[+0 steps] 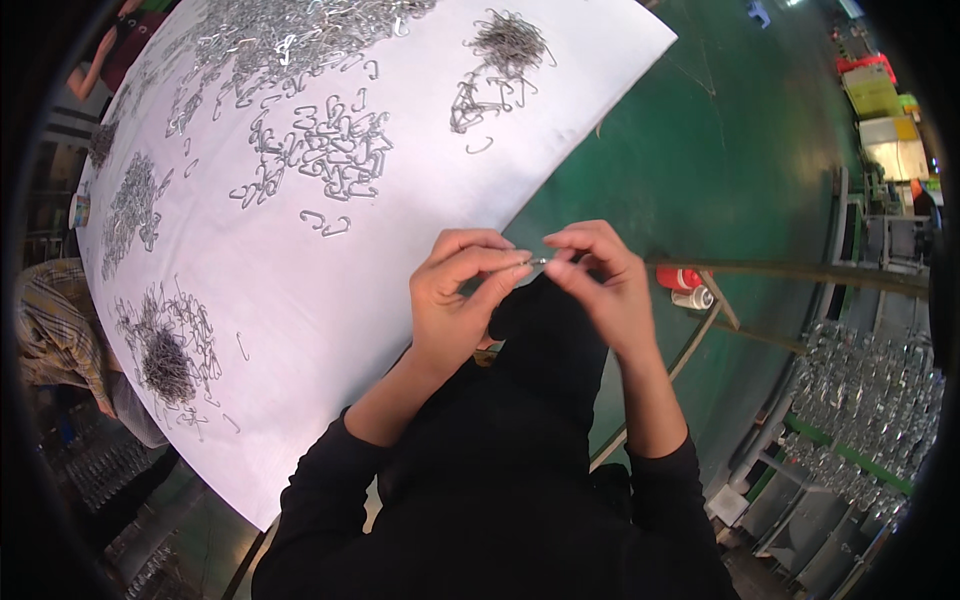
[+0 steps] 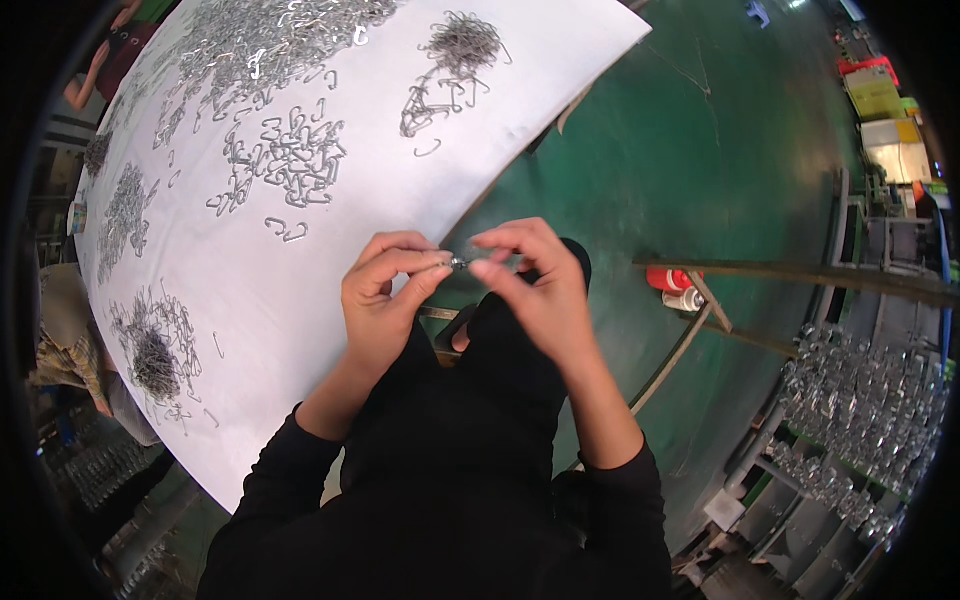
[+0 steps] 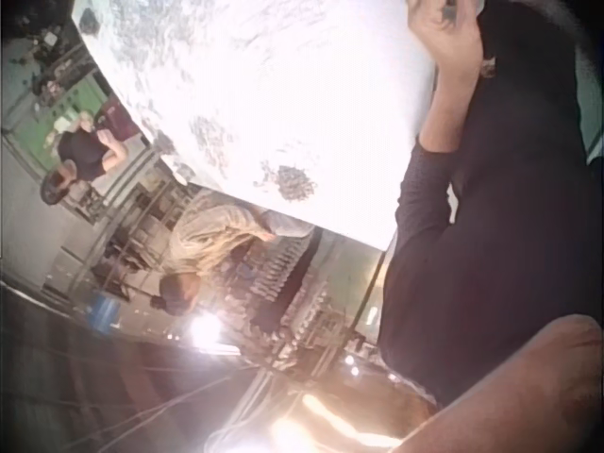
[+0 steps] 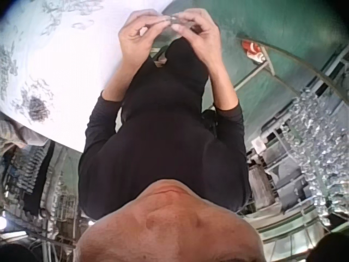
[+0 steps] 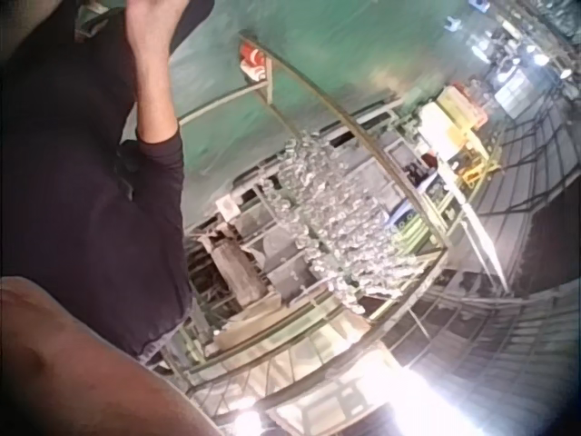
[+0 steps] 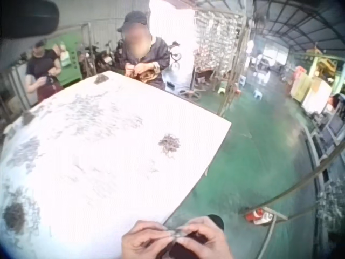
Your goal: The person picks up individual metal hooks from a table by hand and hangs them onto a metal rack.
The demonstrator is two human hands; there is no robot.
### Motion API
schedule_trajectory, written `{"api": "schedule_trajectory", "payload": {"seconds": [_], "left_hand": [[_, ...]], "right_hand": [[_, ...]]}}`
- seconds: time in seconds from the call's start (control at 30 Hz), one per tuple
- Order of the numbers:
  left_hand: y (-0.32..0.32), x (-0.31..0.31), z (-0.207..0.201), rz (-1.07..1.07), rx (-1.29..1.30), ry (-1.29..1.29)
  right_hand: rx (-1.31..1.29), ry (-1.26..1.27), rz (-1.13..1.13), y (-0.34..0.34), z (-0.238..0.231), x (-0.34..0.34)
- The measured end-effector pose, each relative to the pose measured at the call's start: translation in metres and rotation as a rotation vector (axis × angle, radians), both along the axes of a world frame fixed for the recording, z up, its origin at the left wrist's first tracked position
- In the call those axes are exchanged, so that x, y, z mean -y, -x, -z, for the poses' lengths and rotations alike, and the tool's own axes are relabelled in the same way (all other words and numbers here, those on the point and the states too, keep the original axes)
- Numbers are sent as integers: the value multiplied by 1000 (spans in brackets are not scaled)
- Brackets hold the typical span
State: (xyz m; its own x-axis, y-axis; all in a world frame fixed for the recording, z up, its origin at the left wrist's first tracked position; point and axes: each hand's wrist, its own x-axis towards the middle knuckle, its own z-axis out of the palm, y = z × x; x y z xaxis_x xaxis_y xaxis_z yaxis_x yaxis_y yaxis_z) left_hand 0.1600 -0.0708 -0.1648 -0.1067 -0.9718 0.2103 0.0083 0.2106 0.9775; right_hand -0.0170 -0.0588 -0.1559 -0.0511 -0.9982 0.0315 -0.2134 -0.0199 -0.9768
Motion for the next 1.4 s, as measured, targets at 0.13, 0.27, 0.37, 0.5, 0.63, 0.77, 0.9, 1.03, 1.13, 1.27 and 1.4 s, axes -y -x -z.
{"api": "schedule_trajectory", "payload": {"seconds": [0.13,0.27,0.37,0.5,0.63,0.77,0.9,1.03,1.13,1.27,1.4], "left_hand": [[-9,0,14,36,7,-19],[-16,-1,19,48,55,0],[-21,0,21,48,41,34],[-25,-1,22,43,23,21],[-26,-4,21,38,-12,-45],[-28,-3,21,19,21,42],[-26,-6,20,4,4,14],[-23,-7,22,-10,5,43],[-24,-11,20,-16,8,44],[-23,-15,18,-13,4,32],[-24,-19,20,-13,-15,13]], "right_hand": [[-198,8,-48,-2,-4,58],[-484,40,-137,-29,20,133],[-642,-145,-67,-54,20,171],[-880,-281,-89,-77,18,192],[-893,-273,-101,-79,30,195],[-340,-344,-188,-60,31,194],[-75,-525,-146,-56,21,181],[-223,-405,-212,-50,25,179],[-242,-428,-275,-50,22,179],[-765,-162,-76,-42,27,184],[-810,-187,-211,-46,27,185]]}}
